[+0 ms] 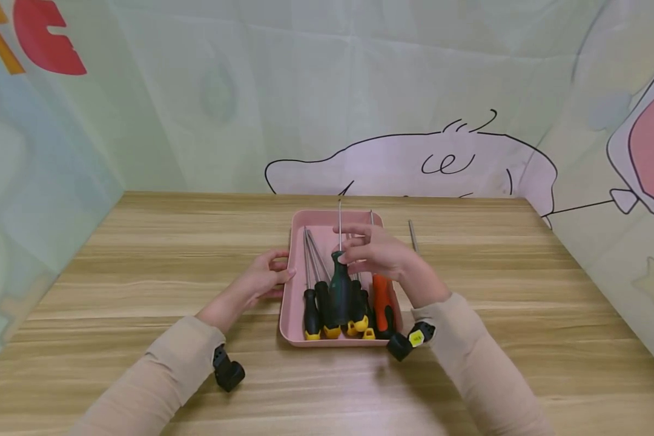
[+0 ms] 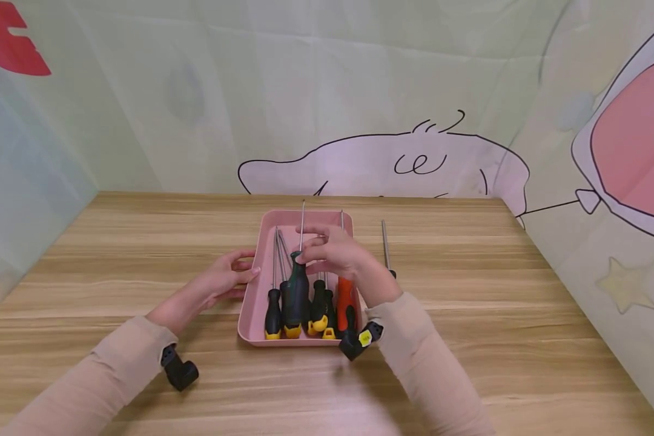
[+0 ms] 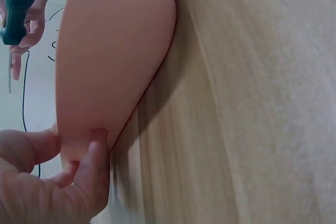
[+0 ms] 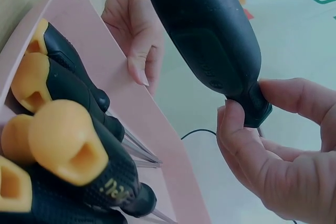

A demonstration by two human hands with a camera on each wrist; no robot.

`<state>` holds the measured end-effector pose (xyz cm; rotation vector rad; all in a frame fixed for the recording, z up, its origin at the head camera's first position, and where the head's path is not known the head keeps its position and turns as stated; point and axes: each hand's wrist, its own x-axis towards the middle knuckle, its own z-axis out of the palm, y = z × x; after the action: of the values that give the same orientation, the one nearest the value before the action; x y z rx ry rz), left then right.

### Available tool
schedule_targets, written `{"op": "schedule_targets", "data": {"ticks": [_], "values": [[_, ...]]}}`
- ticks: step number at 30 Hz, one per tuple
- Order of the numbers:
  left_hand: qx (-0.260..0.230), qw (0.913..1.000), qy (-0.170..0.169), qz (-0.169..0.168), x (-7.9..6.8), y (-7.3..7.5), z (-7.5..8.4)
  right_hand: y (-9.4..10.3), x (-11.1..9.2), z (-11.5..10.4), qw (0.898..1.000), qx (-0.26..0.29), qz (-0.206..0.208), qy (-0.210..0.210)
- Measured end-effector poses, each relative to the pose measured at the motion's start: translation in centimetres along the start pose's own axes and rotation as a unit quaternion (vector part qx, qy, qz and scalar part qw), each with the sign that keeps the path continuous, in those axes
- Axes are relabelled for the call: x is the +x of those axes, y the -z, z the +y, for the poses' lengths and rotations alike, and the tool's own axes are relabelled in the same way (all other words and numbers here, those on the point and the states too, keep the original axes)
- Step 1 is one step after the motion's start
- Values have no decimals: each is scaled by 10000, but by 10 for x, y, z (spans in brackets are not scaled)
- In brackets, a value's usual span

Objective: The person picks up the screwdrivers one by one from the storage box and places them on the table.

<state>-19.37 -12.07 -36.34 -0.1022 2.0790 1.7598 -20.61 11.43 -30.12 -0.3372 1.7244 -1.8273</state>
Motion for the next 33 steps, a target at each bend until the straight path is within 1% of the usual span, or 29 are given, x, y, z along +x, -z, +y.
{"op": "schedule_targets", "data": {"ticks": [3,10,20,27,33], "values": [[-7,10000,-11,4,0,0,0,4,-2,1,10000,-41,12,24],[4,10000,-4,11,2,1,-1,12,-6,2,9999,72,-88,103],[14,10000,-2,31,2,1,-2,24,-17,3,9999,146,-25,77],[-18,10000,9,46,1,2,-1,32,-22,3,9999,34,74,64],[10,10000,33,55,1,1,0,38,-28,3,9996,224,142,79]]}}
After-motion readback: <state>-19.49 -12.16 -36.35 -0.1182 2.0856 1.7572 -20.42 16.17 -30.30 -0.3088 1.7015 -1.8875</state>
